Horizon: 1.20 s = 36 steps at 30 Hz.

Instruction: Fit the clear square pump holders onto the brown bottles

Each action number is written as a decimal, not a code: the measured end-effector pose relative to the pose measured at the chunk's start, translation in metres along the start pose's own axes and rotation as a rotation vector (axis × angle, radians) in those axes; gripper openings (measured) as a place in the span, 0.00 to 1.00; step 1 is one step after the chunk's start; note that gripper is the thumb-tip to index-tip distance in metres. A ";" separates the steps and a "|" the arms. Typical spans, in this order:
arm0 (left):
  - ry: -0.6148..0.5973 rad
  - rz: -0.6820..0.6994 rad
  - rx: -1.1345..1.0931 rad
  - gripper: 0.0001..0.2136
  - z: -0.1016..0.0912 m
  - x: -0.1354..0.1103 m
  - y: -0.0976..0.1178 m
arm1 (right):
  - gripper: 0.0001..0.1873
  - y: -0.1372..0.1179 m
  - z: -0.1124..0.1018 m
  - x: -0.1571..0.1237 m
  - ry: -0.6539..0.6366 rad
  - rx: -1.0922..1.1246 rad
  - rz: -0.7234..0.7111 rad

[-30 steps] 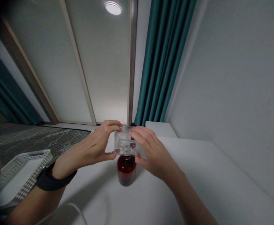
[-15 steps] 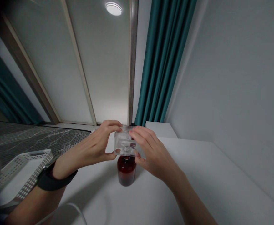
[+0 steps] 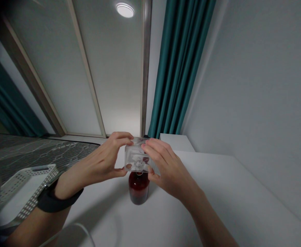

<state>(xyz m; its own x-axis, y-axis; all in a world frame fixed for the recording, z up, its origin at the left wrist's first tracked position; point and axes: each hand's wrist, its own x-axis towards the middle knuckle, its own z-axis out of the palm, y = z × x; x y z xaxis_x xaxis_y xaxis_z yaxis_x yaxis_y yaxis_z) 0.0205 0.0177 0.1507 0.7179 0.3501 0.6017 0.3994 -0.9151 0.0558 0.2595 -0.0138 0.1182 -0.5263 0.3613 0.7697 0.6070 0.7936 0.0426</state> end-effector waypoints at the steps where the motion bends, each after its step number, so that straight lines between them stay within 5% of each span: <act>1: 0.000 0.000 -0.001 0.26 0.000 0.000 0.000 | 0.41 0.000 0.000 0.000 0.002 0.001 0.000; 36: 0.041 0.036 0.043 0.25 -0.003 0.000 0.003 | 0.41 -0.002 -0.004 0.006 0.057 -0.065 -0.040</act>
<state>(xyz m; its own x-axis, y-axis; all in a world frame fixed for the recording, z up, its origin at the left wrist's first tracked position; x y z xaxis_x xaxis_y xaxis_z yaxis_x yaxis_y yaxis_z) 0.0200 0.0141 0.1533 0.7084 0.3077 0.6352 0.3986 -0.9171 -0.0002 0.2575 -0.0157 0.1249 -0.5172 0.2998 0.8016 0.6244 0.7728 0.1138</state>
